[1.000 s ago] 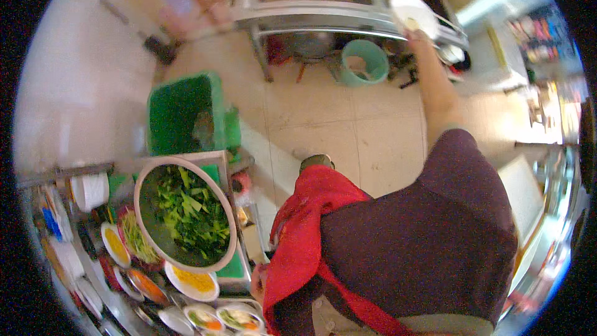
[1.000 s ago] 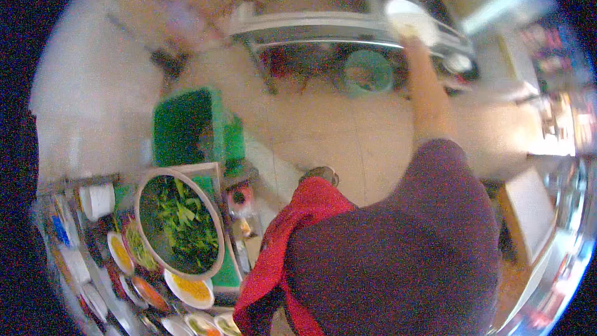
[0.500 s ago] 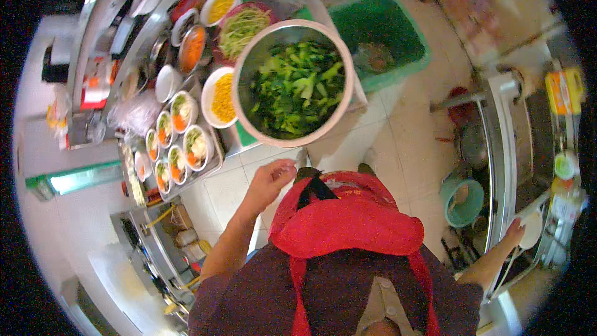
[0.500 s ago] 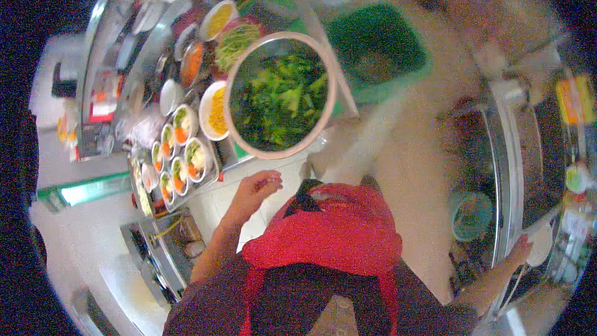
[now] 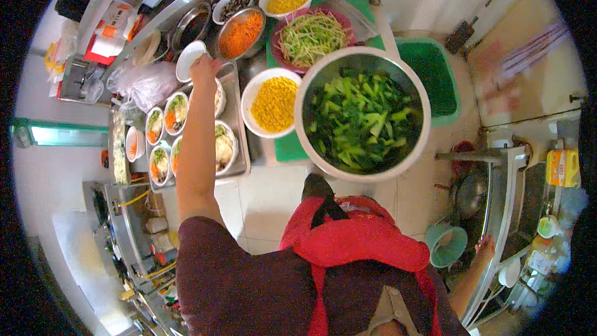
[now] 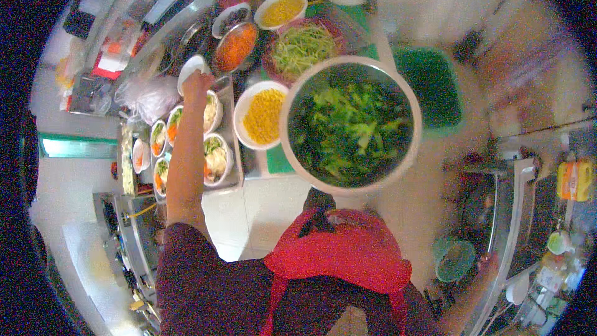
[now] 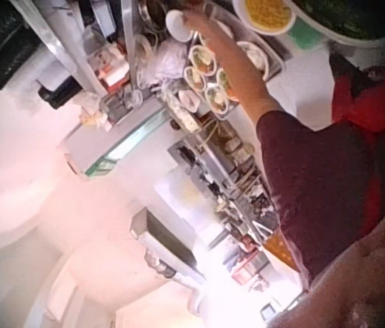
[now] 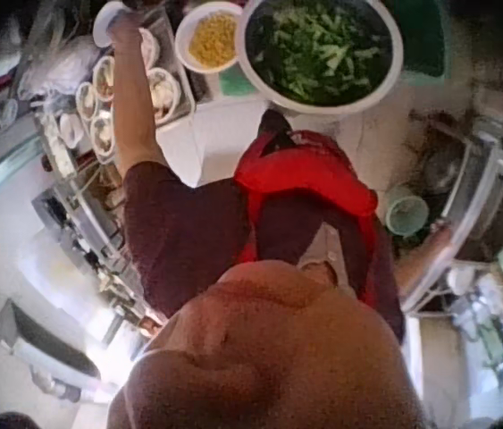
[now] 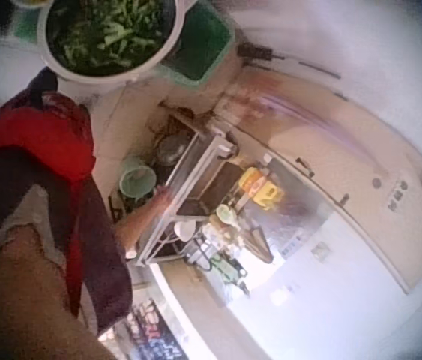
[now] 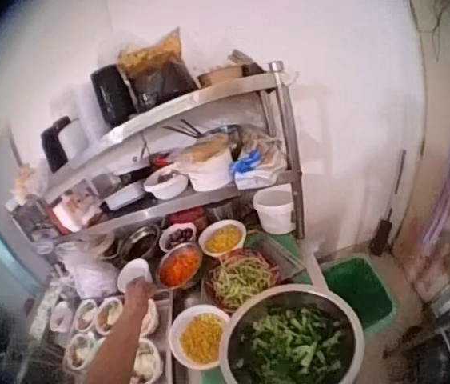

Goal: The person assembles multiple food bowls by adding shredded carrots, sliced mushrooms, chopped green onions, and corn kernels to each bowl. They then place red lids on the bowls to complete the assembly.

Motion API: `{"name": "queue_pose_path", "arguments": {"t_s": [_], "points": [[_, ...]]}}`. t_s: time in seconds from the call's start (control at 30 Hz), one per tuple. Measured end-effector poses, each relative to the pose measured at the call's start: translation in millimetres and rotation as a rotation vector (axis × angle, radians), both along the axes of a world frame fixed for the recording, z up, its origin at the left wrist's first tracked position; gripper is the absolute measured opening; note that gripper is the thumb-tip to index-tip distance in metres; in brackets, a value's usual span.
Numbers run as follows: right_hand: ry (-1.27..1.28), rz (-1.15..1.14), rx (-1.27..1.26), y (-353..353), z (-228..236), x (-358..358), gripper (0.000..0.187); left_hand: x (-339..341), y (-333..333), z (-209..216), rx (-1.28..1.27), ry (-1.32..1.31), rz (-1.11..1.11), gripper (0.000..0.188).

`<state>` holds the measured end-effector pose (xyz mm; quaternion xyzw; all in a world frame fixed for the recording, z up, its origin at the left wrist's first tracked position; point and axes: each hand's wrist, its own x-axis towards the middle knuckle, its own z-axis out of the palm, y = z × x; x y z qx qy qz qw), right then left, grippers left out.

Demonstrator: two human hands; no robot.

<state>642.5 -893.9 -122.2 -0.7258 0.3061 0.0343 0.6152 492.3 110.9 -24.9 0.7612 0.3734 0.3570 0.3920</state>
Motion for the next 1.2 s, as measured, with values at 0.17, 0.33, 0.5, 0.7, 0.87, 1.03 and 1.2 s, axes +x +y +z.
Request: {"name": "queue_pose_path", "arguments": {"t_s": [0.17,0.33,0.5,0.7,0.87,1.03,1.2], "points": [[0.211,-0.041,0.046,74.9,6.8,-75.6,0.023,65.2,148.9,-49.7,-0.021,0.165,0.228,0.024],[0.449,-0.007,0.186,130.5,-4.0,-174.3,0.023,93.1,238.5,-92.9,-0.03,0.411,0.279,0.022],[0.688,0.251,0.124,205.5,31.3,-226.6,0.039,128.3,273.2,-105.1,0.473,1.022,-0.167,0.02],[0.496,0.735,-0.051,275.5,81.5,-224.1,0.033,137.5,264.8,-82.0,0.526,0.957,-0.375,0.023],[0.704,0.465,-0.039,310.8,95.2,-190.6,0.028,131.4,250.4,-59.6,0.496,0.934,-0.445,0.032],[0.715,0.744,-0.087,373.0,174.9,-121.2,0.023,130.1,238.4,-39.4,0.467,0.879,-0.486,0.028],[0.179,1.291,0.295,559.5,267.1,-37.0,0.035,130.2,260.7,-58.2,0.565,0.809,-0.484,0.027]]}}
